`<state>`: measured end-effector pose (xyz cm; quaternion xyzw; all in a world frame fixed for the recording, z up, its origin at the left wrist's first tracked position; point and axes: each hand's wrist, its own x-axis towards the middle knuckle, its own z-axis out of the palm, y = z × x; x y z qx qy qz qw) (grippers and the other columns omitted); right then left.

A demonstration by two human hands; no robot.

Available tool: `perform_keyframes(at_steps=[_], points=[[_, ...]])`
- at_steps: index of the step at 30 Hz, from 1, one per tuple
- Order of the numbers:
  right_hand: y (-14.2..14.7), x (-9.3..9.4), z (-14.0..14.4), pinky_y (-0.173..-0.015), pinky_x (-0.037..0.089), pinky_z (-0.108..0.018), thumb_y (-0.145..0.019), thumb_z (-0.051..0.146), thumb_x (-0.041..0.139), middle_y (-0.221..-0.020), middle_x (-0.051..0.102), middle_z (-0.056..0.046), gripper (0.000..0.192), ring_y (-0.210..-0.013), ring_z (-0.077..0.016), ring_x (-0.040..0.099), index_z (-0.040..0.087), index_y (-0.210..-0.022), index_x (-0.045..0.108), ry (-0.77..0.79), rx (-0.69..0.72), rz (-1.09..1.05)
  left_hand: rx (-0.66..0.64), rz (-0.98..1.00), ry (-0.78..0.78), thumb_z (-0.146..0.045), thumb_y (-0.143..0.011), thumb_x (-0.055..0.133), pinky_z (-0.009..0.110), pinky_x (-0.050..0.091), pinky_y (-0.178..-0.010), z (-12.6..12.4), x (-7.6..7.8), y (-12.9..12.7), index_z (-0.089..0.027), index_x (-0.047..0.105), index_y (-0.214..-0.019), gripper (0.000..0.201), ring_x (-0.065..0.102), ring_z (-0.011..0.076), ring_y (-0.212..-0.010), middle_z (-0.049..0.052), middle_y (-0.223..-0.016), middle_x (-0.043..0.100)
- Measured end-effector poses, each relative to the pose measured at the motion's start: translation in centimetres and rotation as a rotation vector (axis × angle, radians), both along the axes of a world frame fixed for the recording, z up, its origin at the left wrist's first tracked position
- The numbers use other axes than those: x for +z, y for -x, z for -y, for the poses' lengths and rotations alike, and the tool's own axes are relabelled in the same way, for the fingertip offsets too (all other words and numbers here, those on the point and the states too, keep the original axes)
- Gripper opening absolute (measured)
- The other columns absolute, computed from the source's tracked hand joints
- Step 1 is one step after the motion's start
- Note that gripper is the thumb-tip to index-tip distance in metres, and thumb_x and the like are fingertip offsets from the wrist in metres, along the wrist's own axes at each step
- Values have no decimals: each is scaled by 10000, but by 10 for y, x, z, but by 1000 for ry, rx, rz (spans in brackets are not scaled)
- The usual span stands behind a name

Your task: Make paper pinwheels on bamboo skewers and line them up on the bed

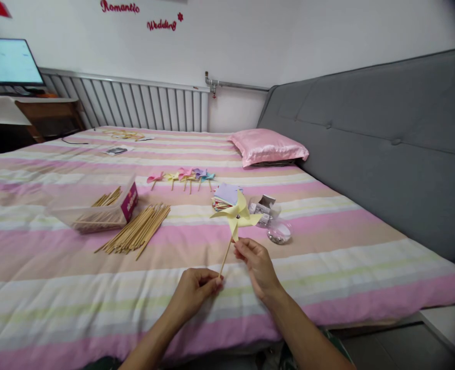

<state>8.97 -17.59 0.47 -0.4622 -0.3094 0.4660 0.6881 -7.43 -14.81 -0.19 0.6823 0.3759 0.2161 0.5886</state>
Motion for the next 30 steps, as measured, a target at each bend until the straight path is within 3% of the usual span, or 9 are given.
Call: perform_keyframes(at_steps=[20,26,30], points=[[-15,2,-2,-579,330,-215,-670,322,709,-602,509,54,169,-565,-74,431,178,-662,619,-45,-196,-166,-3,-2,10,-388,-761,566,239,318,-556,-2,-4,2,-100,646,-671,313,478,130,-578,34,-599,590],[-23,10,-3,-694,410,-234,-684,335,709,-914,661,11,311,-776,-118,576,239,-972,640,-87,-159,-166,-57,-67,-62,-359,-780,528,233,271,-530,-2,-8,3,-111,633,-648,299,414,109,-548,3,-564,528],[-27,12,-6,-814,438,-255,-658,301,737,-899,689,14,321,-887,-137,608,236,-959,650,-158,-147,-183,-95,-141,-120,-382,-777,516,233,284,-528,1,-5,3,-127,647,-636,319,434,122,-549,6,-554,537]])
